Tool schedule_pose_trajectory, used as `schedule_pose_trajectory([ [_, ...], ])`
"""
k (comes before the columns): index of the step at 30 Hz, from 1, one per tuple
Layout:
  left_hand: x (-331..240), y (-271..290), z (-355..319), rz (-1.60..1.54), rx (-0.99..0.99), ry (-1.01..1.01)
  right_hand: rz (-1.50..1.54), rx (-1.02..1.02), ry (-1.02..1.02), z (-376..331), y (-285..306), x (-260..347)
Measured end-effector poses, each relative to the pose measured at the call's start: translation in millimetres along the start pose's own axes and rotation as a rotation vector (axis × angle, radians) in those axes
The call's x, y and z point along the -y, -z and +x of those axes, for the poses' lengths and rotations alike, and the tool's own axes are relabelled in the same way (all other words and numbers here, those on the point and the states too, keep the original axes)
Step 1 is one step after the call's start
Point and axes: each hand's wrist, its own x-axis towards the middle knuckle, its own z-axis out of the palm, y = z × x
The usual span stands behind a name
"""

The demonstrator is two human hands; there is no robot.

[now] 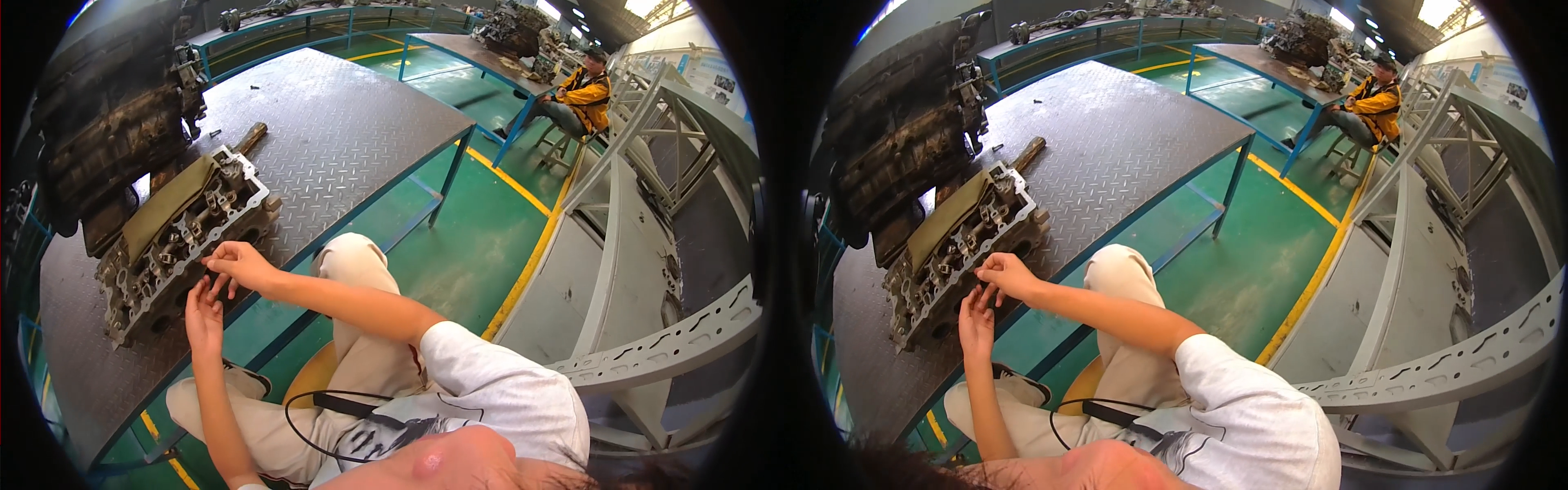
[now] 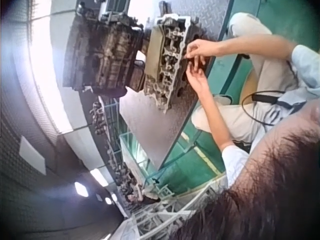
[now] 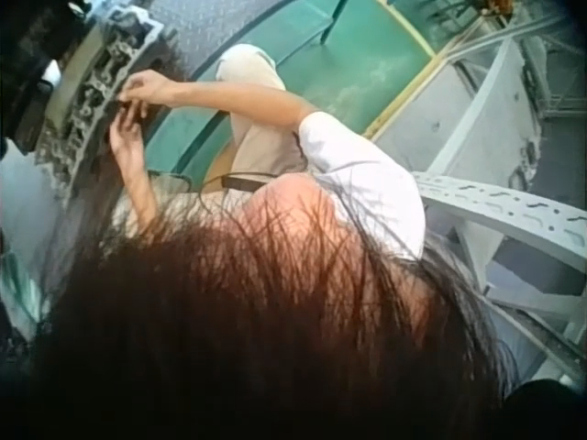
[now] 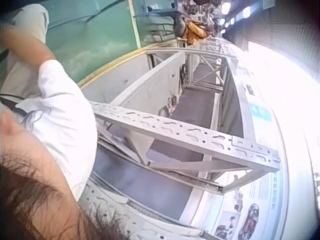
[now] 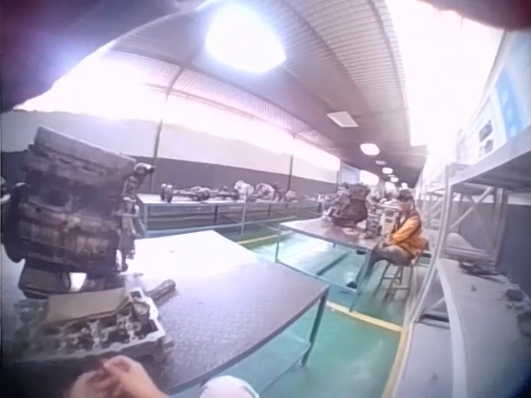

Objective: The person assembles engine components by hand on a workbench, inserting small parts into the cylinder head and placing a metal plate on top.

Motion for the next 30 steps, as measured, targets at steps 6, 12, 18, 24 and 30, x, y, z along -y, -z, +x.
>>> schedule_pose_trajectory([
  [6,6.3,3.0,-0.8,0.182,0.045,0.002,0.046,-0.035,-0.048,3.0,1.7,-0.6],
  [12,7.3,-17.1,-16.0,0.324,0.058,-0.002,0.073,-0.056,-0.066,1.8,5.8,-1.4],
  [18,4.1,-15.3,-18.2,0.408,0.064,-0.040,0.078,-0.065,-0.090,2.6,5.9,-1.2],
  [24,9.3,-11.5,-14.4,0.466,0.072,-0.024,0.155,-0.122,-0.211,10.0,14.9,-10.0],
  [30,13.6,-2.5,-11.4,0.547,0.033,-0.096,0.065,-0.092,-0.176,6.6,6.6,-8.1],
])
